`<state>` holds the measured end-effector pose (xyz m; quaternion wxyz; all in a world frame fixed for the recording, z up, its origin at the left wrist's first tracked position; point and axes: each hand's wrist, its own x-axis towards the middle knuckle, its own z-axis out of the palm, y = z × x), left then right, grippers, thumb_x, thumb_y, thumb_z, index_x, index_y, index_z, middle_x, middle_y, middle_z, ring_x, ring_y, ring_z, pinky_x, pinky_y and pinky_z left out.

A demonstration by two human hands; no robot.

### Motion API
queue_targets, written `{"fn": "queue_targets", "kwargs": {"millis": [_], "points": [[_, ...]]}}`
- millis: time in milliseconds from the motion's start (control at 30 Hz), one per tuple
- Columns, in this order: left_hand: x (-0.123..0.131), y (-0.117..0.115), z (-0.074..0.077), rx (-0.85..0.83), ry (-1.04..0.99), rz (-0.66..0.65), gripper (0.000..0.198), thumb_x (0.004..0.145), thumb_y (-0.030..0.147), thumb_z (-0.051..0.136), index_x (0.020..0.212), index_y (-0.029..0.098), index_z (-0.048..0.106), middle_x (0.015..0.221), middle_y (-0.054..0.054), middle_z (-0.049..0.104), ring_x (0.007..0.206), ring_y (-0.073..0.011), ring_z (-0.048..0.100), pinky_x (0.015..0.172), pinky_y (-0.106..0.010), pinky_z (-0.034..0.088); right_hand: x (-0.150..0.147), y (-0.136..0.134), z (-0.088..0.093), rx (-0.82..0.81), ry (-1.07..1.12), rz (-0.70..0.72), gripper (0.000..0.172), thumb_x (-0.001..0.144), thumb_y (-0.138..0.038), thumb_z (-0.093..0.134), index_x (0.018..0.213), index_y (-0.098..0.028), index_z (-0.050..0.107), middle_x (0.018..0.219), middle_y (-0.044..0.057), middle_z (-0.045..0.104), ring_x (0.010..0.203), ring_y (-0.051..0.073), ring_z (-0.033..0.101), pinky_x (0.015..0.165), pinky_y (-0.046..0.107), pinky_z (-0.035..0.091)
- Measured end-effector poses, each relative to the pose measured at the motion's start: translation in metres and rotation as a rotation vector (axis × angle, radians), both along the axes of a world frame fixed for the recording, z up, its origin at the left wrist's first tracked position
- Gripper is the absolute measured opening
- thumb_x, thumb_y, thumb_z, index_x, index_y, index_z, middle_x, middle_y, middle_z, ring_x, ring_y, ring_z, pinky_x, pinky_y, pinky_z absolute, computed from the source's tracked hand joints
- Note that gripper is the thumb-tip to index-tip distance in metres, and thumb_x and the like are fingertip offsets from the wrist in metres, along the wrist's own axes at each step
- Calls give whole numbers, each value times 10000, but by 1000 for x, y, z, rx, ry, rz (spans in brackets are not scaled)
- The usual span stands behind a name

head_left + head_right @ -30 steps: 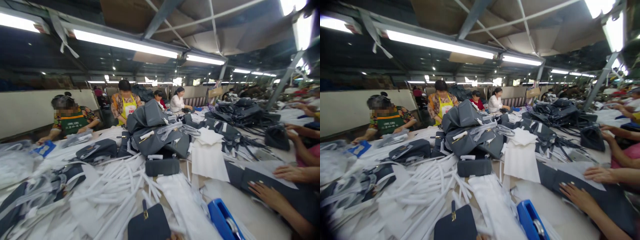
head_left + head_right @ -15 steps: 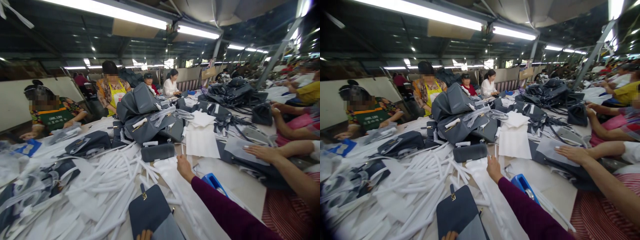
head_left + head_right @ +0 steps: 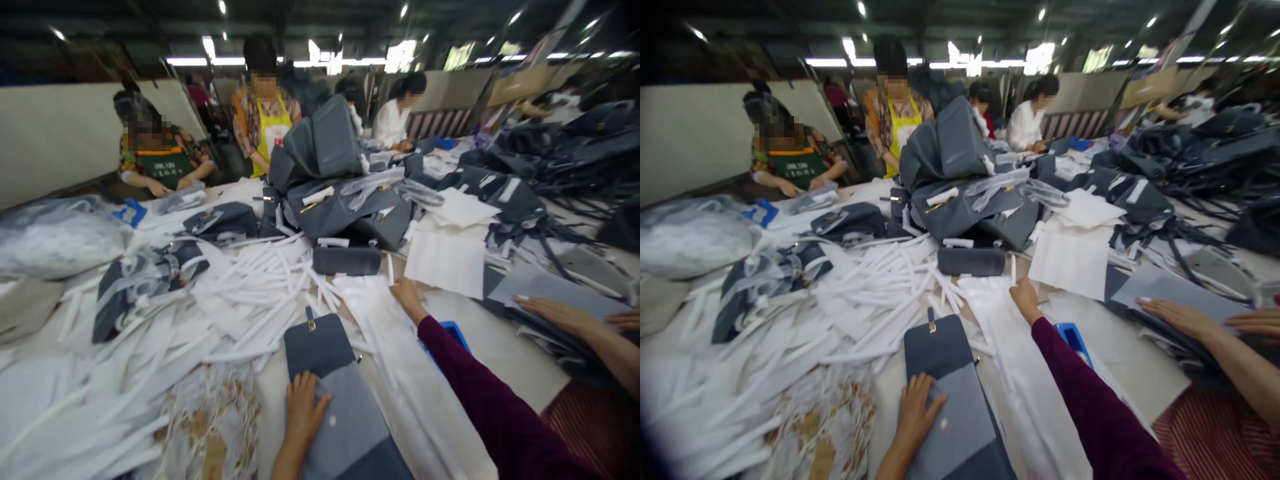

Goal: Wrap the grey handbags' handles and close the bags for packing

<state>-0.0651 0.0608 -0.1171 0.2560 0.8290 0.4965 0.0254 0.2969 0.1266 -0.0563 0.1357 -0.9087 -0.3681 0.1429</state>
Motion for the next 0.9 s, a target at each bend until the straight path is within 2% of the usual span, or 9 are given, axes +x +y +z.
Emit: {"fn": "queue_targets", "kwargs": {"millis": [67, 100, 200, 300, 400, 500, 667, 800, 900], "points": [[-1, -1, -2, 2, -29, 8, 244, 862, 401, 524, 999, 216, 605, 1059, -53, 616, 1035, -247, 523, 900, -406, 385, -28, -15, -6, 55, 28, 105, 359, 874, -168, 384, 1211, -111, 494, 987, 126, 631, 929, 209, 582, 778, 290, 415], [-1, -1, -2, 6, -39, 7, 245, 862, 407, 529, 996, 213, 597, 1046, -51, 610, 1021, -245, 516, 889, -399, 376, -46, -22, -9, 114, 56, 207, 352, 876, -172, 389, 1209, -132, 497, 981, 101, 627, 925, 191, 572, 796, 277, 409], [0, -2, -3, 27, -52, -8, 252, 871, 418, 521, 1002, 211, 580, 1028, -48, 597, 1001, -244, 501, 868, -387, 359, -105, -39, -16, 259, 151, 631, 311, 863, -127, 414, 1138, -175, 550, 985, 62, 614, 929, 163, 543, 831, 250, 393], [0, -4, -3, 58, -52, -27, 265, 881, 427, 501, 1009, 207, 571, 1033, -52, 594, 1008, -253, 498, 867, -393, 354, -148, -40, -25, 104, 120, 972, 309, 826, -43, 419, 1019, -187, 612, 934, 62, 616, 921, 181, 532, 801, 266, 382], [-1, -7, -4, 84, -73, -25, 267, 876, 417, 510, 1030, 203, 550, 1061, -56, 594, 1044, -255, 501, 886, -400, 359, -164, -37, -32, -70, 26, 1172, 272, 828, -42, 423, 921, -178, 640, 905, 82, 614, 878, 205, 537, 746, 298, 367], [-2, -11, -8, 114, -108, 19, 333, 858, 408, 540, 1111, 195, 501, 1100, -72, 588, 1063, -249, 515, 921, -409, 372, -168, -40, -35, -110, -18, 1266, 251, 844, -58, 425, 918, -173, 636, 933, 89, 614, 875, 209, 549, 749, 313, 359], [-3, -16, -15, 203, -106, 103, 557, 840, 421, 562, 1294, 158, 377, 1261, -145, 491, 1201, -291, 461, 982, -447, 380, -171, -46, -32, -100, -35, 1315, 258, 849, -55, 439, 1014, -162, 606, 944, 90, 631, 871, 203, 571, 773, 316, 366], [-2, -15, -10, 189, -111, 67, 454, 833, 393, 582, 1212, 179, 452, 1254, -121, 478, 1162, -275, 476, 956, -424, 404, -171, -45, -28, -105, 24, 1317, 254, 860, -60, 441, 956, -178, 644, 902, 70, 649, 864, 194, 585, 748, 292, 371], [-2, -14, -4, 191, -81, 43, 389, 833, 408, 581, 1139, 184, 493, 1163, -90, 514, 1093, -264, 477, 928, -419, 406, -171, -44, -28, -130, 98, 1263, 241, 871, -84, 454, 882, -173, 678, 888, 67, 652, 846, 184, 587, 713, 270, 375]]}}
